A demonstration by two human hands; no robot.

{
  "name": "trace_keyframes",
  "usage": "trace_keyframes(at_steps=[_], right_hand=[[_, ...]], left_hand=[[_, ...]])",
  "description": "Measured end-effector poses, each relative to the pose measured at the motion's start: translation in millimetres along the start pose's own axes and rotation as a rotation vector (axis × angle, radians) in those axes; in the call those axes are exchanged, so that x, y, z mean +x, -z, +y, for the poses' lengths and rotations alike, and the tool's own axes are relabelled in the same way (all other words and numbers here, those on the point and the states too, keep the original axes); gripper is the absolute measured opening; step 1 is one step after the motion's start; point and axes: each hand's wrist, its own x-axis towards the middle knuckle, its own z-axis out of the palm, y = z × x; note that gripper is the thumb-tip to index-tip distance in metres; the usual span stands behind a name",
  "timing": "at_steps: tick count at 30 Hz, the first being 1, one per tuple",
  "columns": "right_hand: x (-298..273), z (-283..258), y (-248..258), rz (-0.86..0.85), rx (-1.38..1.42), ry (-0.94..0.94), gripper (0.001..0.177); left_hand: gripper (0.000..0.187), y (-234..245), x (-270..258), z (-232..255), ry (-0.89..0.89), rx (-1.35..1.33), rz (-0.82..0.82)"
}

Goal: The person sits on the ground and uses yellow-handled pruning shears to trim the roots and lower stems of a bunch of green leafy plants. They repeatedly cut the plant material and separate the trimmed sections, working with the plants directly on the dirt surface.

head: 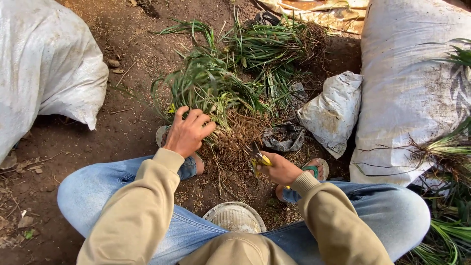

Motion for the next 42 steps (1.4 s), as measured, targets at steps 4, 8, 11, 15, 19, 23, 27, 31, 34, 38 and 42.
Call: trace_keyframes(at_steps=[4, 8, 11, 15, 19, 23, 27, 31, 34, 38, 42], right_hand=[[1, 21, 8, -0.024, 0.283, -0.061, 0.057], [-41, -73, 31, 0.066, 0.647, -0.117, 0.066], [-75, -127, 38, 0.189, 0.729, -0.017, 0.071], [-35, -62, 55, 0.082, 0.399, 0.447, 0.051], [-13, -26, 36, 0.213, -0.328, 0.215, 0.052], [-5, -20, 25, 0.205, -0.409, 0.218, 0.053], [-5, -24, 30, 0.243, -0.424, 0.188, 0.051], [-15, -39, 35, 0.219, -0.555, 0.247, 0.051], [-12, -35, 31, 0.213, -0.701, 0.29, 0.048], [6, -4, 21, 0.175, -0.575, 0.26, 0.038], [-2, -16, 23, 0.149, -0.538, 0.249, 0.037]], left_hand=[[0.052, 11, -3, -24, 0.111, -0.104, 0.018], [0.055, 28, -3, -39, 0.278, -0.421, 0.072], [0.037, 30, 2, -43, 0.308, -0.573, 0.223], [0.025, 23, 5, -35, 0.202, -0.51, 0.269], [0.022, 22, 9, -14, 0.029, -0.244, 0.337], [0.022, 14, 12, -9, -0.025, -0.194, 0.36], [0.024, 6, 11, -7, -0.05, -0.189, 0.353], [0.025, 0, 6, -2, -0.055, -0.159, 0.27], [0.026, 2, 4, -2, -0.058, -0.15, 0.229], [0.028, 10, 5, -7, -0.052, -0.16, 0.194], [0.03, 11, 5, -6, -0.058, -0.154, 0.198]])
